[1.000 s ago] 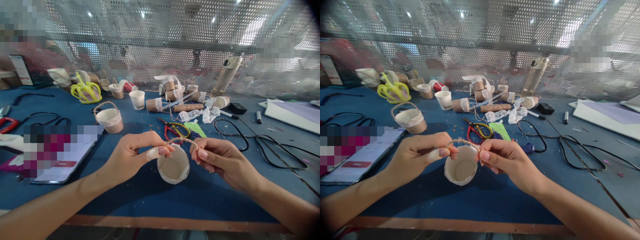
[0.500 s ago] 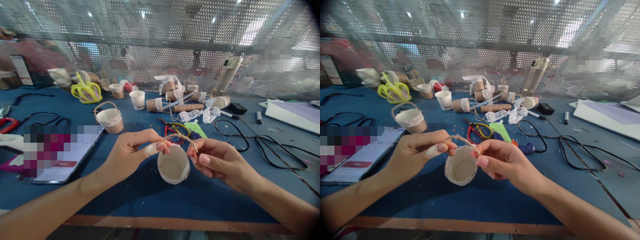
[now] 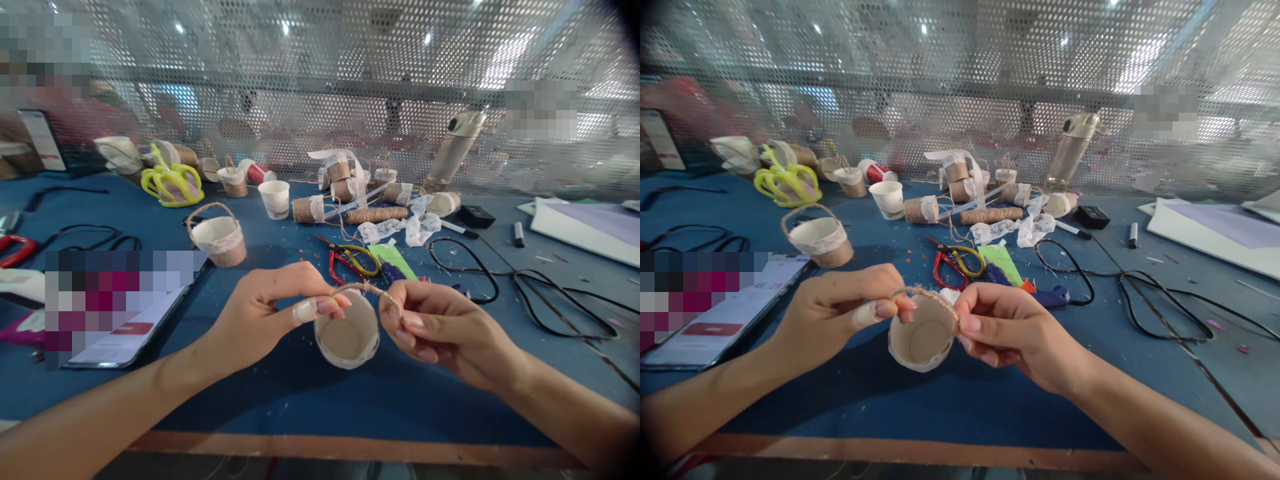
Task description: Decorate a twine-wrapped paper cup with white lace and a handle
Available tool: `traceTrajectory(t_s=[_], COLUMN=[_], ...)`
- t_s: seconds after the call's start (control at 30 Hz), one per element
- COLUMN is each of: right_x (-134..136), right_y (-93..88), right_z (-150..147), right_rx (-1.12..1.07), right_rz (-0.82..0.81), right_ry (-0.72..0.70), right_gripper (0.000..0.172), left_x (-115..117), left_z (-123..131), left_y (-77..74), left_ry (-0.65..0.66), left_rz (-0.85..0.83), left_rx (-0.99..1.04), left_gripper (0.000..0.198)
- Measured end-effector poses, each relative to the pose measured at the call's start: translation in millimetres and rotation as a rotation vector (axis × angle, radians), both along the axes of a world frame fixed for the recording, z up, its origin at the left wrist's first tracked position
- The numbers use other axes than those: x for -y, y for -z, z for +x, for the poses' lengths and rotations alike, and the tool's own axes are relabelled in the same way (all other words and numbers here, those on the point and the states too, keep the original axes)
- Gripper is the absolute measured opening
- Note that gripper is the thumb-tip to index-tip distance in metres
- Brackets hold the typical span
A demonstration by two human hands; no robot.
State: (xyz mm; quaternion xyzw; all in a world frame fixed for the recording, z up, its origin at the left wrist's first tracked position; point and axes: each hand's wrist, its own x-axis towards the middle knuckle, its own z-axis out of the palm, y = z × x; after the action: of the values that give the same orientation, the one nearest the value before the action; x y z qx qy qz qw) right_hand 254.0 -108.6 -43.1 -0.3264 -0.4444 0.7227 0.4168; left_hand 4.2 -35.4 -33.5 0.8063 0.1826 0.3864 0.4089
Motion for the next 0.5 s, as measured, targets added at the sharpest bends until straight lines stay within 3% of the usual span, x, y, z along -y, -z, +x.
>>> traceTrajectory(t_s=[0.2, 0.5], right_x=[0.5, 6.3], right_y=[0.8, -1.0], right_z=[-1.3, -3.8], right_rx=[-0.078, 0.005], right_rz=[-0.012, 0.219], right_ry=[-0.076, 0.037], right_gripper=[0.024, 0.020], left_x=[0.0, -2.2], left_z=[1.7, -2.3], left_y=[1.8, 3.8], left_ry=[0.056, -0.032], left_rz=[0.008, 0.013], left_rx=[0.051, 0.021], left_gripper=[0.010, 0.013])
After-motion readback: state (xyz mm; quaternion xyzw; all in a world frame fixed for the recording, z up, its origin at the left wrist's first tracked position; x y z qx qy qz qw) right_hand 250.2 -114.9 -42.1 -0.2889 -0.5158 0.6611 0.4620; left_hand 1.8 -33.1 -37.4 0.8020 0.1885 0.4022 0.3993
